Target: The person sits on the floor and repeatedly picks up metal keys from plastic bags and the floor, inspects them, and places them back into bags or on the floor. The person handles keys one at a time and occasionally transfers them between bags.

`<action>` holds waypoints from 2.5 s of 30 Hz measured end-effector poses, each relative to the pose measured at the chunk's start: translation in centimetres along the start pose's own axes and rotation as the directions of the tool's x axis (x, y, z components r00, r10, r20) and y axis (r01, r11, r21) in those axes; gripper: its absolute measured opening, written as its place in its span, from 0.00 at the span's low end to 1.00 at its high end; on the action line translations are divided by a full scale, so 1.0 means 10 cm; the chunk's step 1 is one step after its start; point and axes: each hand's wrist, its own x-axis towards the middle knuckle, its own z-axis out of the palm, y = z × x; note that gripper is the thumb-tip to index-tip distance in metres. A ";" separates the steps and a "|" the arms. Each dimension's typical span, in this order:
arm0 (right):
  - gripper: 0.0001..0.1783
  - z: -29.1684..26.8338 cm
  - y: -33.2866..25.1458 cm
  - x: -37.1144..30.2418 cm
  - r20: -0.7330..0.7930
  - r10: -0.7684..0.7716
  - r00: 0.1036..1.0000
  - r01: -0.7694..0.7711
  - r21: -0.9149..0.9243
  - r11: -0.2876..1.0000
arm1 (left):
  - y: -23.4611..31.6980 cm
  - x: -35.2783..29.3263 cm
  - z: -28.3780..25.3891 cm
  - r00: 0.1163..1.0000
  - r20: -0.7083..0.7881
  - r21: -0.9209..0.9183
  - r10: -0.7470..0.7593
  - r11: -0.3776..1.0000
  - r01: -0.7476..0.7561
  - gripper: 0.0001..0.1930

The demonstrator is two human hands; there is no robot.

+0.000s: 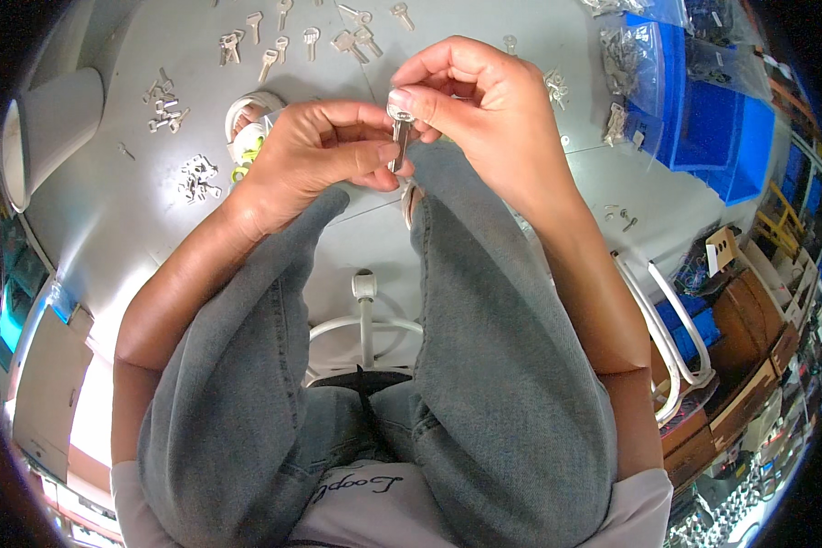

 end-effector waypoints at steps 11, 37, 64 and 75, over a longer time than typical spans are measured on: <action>0.21 -0.45 0.90 0.11 -0.311 0.178 0.934 -0.318 -0.492 0.810 | -0.12 -0.02 -0.44 0.923 -0.375 0.084 0.091 0.994 -0.064 0.08; 0.25 -0.21 -0.25 0.16 -0.212 0.376 0.902 -0.029 0.840 0.541 | 0.21 -0.02 -0.14 0.901 -0.294 -0.131 0.319 0.920 -0.369 0.08; 0.21 -0.08 -0.10 -0.10 -0.063 -0.015 0.998 0.051 0.621 0.782 | 0.22 0.03 -0.28 0.797 -0.369 0.163 0.479 0.877 -0.452 0.06; 0.07 -0.17 0.56 0.36 -0.105 0.015 0.994 -0.044 -0.276 0.960 | 0.00 0.12 -0.60 0.944 -0.296 -0.113 0.147 0.976 -0.187 0.16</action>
